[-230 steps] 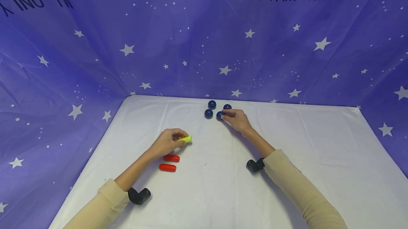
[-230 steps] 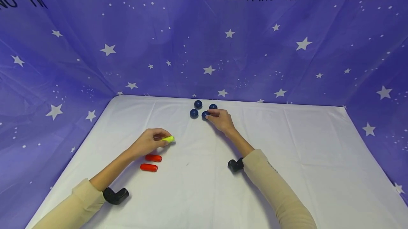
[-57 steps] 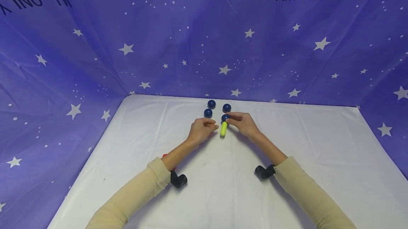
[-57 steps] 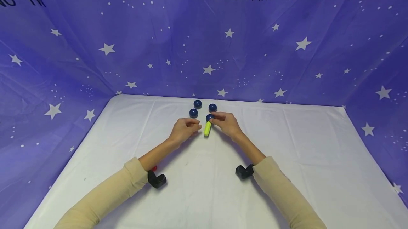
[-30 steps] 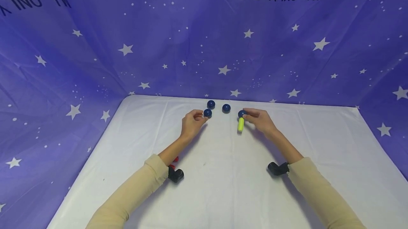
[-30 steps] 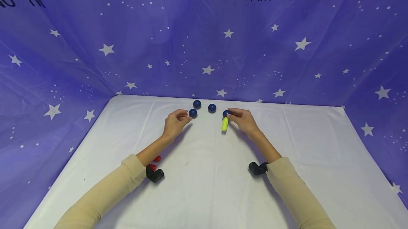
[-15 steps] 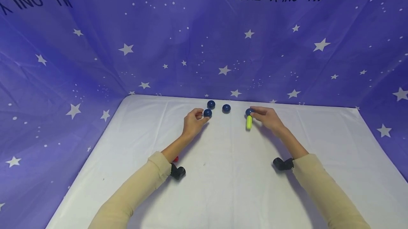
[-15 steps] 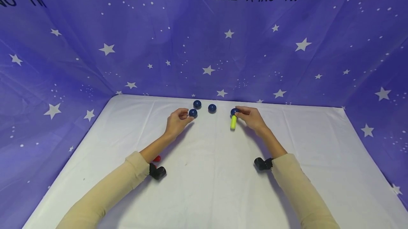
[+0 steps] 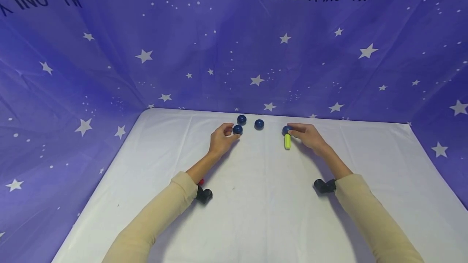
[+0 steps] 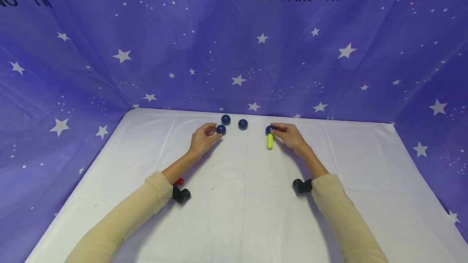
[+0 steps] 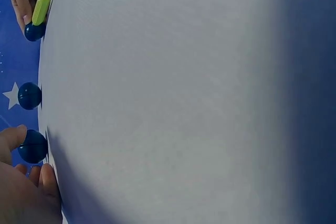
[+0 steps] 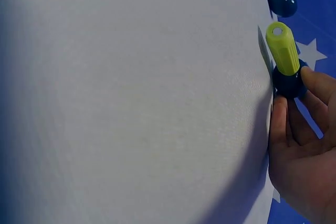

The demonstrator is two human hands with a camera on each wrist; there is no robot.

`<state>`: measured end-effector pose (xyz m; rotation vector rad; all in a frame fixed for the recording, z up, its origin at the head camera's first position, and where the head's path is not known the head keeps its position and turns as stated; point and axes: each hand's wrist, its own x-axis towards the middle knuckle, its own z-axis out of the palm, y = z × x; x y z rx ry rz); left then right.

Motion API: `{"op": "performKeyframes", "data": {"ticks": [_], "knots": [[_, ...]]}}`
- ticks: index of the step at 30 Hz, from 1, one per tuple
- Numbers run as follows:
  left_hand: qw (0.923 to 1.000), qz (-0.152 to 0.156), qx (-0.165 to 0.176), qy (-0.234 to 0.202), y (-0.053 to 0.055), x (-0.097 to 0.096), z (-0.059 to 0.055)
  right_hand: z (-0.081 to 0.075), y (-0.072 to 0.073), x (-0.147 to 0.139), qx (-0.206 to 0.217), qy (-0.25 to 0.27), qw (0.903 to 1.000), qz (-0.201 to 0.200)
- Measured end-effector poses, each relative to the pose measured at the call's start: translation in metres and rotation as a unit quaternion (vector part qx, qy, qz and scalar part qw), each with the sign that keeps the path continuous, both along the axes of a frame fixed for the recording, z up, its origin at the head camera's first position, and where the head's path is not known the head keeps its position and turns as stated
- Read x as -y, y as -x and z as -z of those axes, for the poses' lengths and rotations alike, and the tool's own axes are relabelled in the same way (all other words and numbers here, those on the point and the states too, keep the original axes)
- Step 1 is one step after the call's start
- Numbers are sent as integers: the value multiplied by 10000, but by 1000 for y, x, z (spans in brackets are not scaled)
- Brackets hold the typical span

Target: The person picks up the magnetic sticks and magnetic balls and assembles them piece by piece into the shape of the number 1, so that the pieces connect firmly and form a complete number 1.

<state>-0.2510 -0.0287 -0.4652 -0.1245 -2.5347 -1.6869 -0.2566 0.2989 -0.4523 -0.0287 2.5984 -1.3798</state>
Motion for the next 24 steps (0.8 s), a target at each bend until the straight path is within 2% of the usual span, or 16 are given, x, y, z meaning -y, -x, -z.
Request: {"op": "performKeyframes", "data": {"ticks": [9,18,24], "knots": [[9998,8,-100,186,3,-5,0,0,3,-4,96,17,9999,-116],[9976,-212,-127,646,6,-10,-3,1,4,-5,93,-10,9998,-164],[9976,-224,-116,643,6,-12,-5,1,3,-6,149,-27,9997,-180]]}}
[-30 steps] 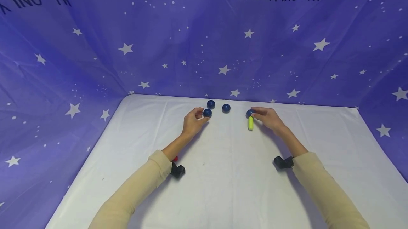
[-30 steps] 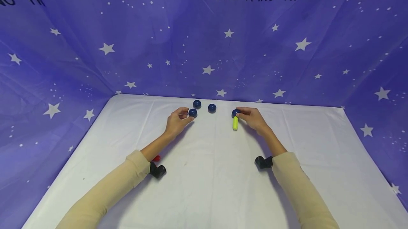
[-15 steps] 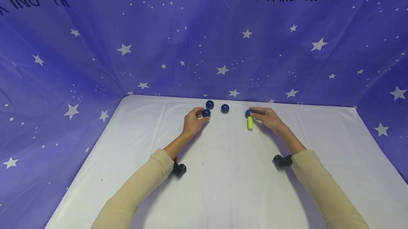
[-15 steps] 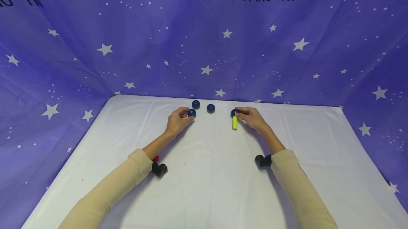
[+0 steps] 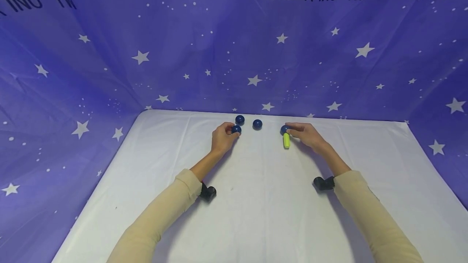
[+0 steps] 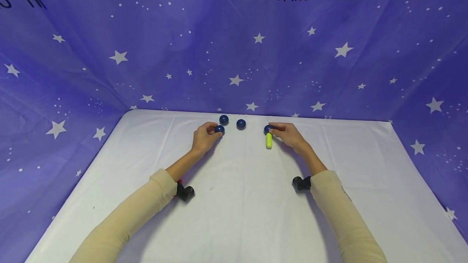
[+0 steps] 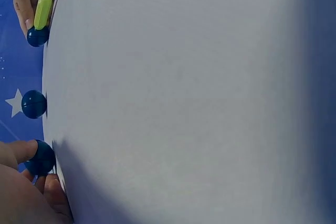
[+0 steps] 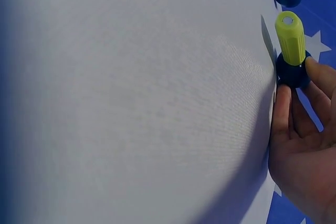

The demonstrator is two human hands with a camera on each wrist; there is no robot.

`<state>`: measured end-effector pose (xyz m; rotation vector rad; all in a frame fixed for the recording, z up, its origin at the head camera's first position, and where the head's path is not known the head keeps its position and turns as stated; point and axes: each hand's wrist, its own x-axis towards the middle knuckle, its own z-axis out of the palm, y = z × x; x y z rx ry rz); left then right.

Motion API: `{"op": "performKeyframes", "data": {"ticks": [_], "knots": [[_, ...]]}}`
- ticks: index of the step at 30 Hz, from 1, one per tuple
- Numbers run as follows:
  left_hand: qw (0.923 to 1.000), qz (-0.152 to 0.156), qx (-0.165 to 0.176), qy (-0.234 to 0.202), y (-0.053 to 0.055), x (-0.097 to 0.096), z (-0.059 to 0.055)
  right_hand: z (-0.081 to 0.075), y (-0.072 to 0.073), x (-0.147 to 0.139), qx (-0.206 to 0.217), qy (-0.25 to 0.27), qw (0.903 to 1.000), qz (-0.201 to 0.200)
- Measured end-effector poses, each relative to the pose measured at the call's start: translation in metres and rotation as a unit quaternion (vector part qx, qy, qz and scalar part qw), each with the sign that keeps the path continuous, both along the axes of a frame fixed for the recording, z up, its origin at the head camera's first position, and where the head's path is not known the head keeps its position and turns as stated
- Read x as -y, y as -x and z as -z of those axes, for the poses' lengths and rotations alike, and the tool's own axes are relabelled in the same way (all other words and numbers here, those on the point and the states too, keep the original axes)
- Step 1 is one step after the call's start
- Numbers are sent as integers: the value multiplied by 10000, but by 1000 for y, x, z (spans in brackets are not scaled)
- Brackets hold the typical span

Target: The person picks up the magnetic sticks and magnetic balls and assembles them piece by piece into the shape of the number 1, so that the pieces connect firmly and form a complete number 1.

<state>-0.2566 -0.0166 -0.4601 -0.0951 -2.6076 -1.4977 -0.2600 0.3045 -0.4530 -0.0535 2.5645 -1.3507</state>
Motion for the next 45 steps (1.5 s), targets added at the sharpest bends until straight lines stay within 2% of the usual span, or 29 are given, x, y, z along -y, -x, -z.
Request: {"op": "performKeyframes", "data": {"ticks": [5,11,18,38,45], "knots": [[9996,-34,112,-237,-4,-3,-3,0,1,0,7,13,10000,-31],[9985,72,209,-507,-11,-13,-5,0,1,-2,56,168,9998,-47],[9970,356,143,-676,-18,-26,-7,-1,0,-1,22,207,9997,-100],[9905,956,354,-928,-37,-58,-8,-2,0,-4,122,289,9995,-29],[9860,1181,213,-1156,-44,-65,-4,-2,1,-2,131,285,9995,-55]]}}
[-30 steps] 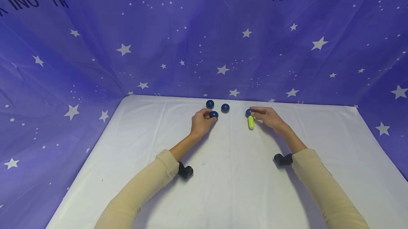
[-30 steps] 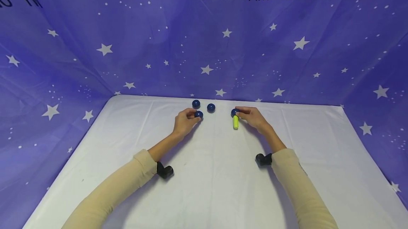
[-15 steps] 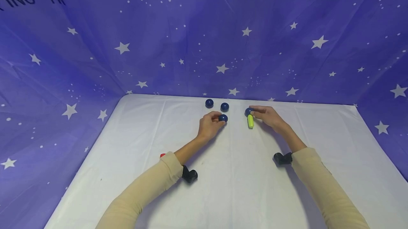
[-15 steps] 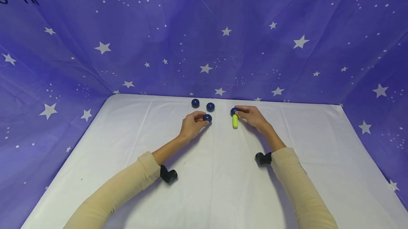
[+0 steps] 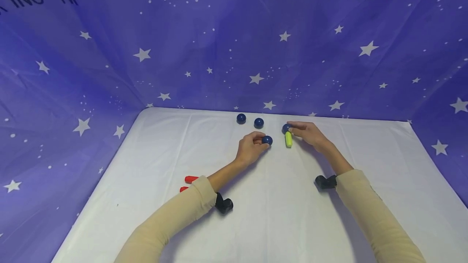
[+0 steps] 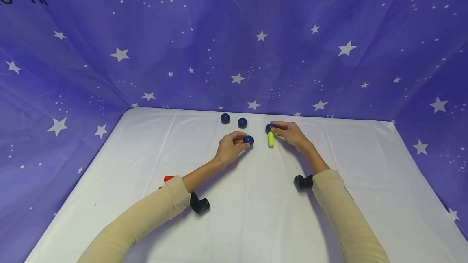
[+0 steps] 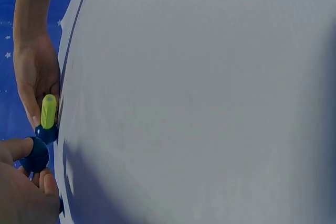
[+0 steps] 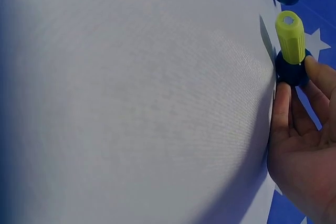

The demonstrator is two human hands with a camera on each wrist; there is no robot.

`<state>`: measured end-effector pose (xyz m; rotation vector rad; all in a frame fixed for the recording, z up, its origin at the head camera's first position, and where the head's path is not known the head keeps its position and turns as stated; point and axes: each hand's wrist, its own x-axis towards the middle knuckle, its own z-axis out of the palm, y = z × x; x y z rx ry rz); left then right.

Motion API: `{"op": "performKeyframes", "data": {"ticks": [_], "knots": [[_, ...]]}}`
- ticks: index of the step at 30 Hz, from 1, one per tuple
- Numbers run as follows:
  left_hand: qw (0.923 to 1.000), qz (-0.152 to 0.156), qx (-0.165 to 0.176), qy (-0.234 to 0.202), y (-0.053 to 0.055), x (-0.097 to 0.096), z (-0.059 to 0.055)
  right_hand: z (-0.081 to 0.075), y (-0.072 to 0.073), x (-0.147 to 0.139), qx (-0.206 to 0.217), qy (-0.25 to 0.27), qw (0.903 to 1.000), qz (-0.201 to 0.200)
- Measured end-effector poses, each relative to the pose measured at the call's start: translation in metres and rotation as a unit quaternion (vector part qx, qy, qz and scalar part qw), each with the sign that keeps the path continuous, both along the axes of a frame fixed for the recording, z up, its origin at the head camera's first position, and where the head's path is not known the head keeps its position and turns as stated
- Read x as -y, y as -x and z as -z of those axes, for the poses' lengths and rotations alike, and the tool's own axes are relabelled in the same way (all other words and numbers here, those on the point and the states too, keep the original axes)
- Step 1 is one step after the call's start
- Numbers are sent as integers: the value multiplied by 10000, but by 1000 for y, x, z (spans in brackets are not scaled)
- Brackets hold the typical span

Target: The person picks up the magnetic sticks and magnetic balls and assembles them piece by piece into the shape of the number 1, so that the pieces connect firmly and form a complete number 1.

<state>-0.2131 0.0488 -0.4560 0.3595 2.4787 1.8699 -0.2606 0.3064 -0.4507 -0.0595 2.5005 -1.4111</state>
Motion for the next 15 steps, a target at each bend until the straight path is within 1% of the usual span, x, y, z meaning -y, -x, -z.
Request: {"op": "performKeyframes", "data": {"ticks": [3,4,7,10,15], "knots": [[9999,58,109,30,-2,-4,1,-1,0,1,19,-5,10000,-9],[9998,81,205,19,-2,-6,1,-1,0,1,31,-12,10000,-12],[9993,115,338,104,-3,-10,1,-1,0,1,55,-23,10000,-5],[9991,159,385,125,-3,-14,3,-1,0,1,57,-13,10000,-3],[9988,237,431,23,-6,-21,4,-2,-1,1,-4,-46,10000,-15]]}}
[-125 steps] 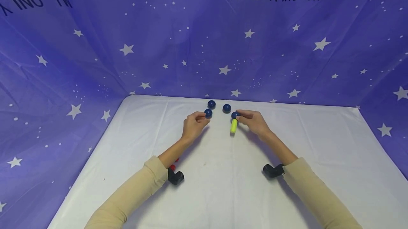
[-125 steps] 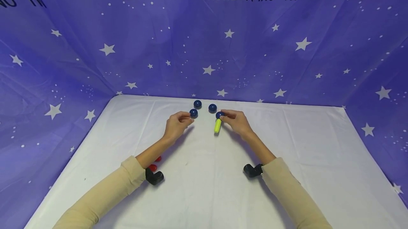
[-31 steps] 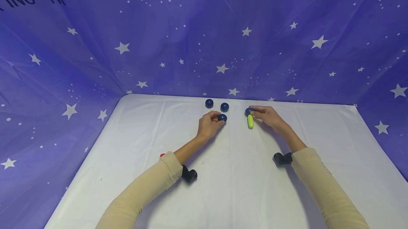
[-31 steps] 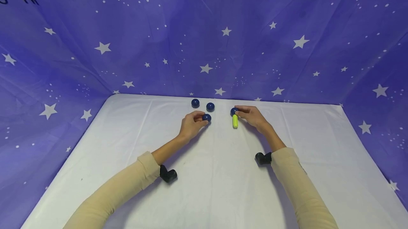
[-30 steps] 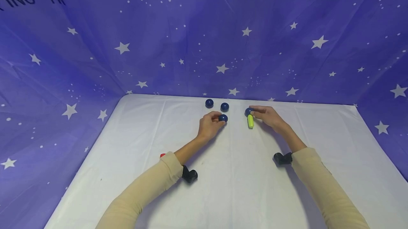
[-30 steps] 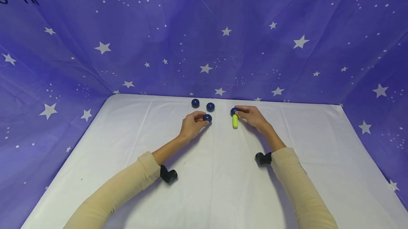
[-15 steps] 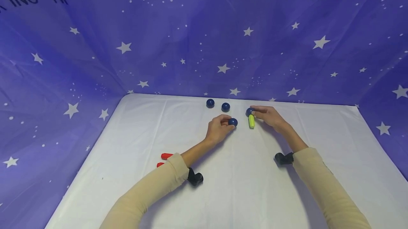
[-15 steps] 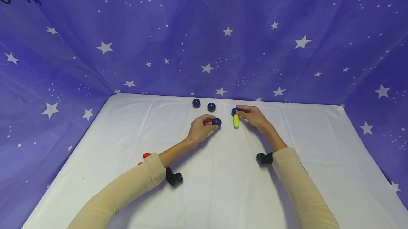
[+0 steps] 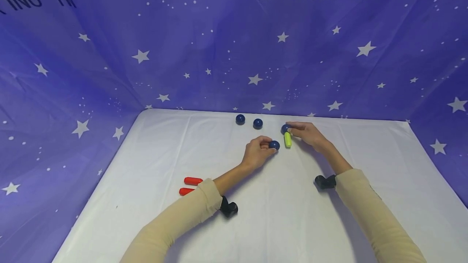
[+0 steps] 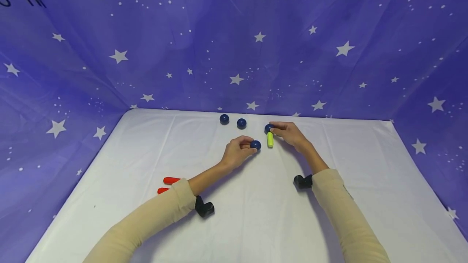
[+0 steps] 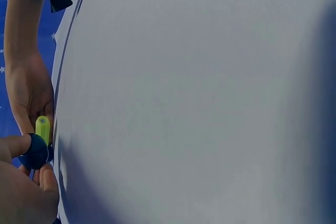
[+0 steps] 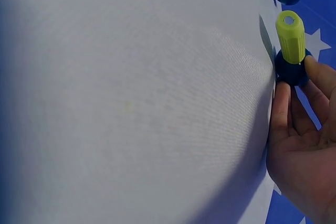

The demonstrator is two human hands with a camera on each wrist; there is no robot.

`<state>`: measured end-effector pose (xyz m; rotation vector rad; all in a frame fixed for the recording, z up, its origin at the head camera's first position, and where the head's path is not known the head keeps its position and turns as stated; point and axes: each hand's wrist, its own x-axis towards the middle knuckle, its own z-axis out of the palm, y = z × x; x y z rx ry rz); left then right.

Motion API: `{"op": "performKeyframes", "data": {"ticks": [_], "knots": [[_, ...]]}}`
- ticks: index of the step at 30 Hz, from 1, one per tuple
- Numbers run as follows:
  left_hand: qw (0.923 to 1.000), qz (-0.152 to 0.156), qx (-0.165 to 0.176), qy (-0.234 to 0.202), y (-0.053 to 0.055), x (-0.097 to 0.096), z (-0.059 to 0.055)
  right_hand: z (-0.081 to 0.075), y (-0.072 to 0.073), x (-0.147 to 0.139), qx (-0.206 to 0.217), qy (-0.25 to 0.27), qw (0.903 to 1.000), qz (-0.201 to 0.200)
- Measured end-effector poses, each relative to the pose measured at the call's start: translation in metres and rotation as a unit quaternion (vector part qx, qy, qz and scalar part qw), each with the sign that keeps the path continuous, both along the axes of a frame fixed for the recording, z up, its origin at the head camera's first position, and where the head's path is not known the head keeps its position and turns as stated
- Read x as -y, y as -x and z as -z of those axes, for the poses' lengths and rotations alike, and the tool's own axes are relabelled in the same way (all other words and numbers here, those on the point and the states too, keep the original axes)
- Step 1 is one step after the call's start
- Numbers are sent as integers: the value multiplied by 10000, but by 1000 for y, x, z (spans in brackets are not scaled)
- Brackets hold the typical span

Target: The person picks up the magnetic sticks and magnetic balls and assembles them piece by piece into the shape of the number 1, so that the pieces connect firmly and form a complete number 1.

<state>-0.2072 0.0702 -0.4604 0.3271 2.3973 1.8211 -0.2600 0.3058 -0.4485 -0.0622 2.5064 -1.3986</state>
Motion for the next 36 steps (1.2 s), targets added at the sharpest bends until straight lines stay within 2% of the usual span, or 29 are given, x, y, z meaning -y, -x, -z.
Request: {"op": "performKeyframes", "data": {"ticks": [11,17,27,31,36], "knots": [[9997,157,-27,-202,-9,-15,2,3,1,0,-119,53,9999,7],[9993,154,-25,-351,-12,-22,8,5,4,-1,-70,78,9999,-25],[9984,116,-116,-533,-17,-33,10,2,3,-1,-29,189,9998,-62],[9988,45,-133,-477,-18,-35,10,-7,-2,3,29,176,9998,-101],[9993,-1,-192,-323,-18,-36,10,-30,-15,14,22,98,9998,-178]]}}
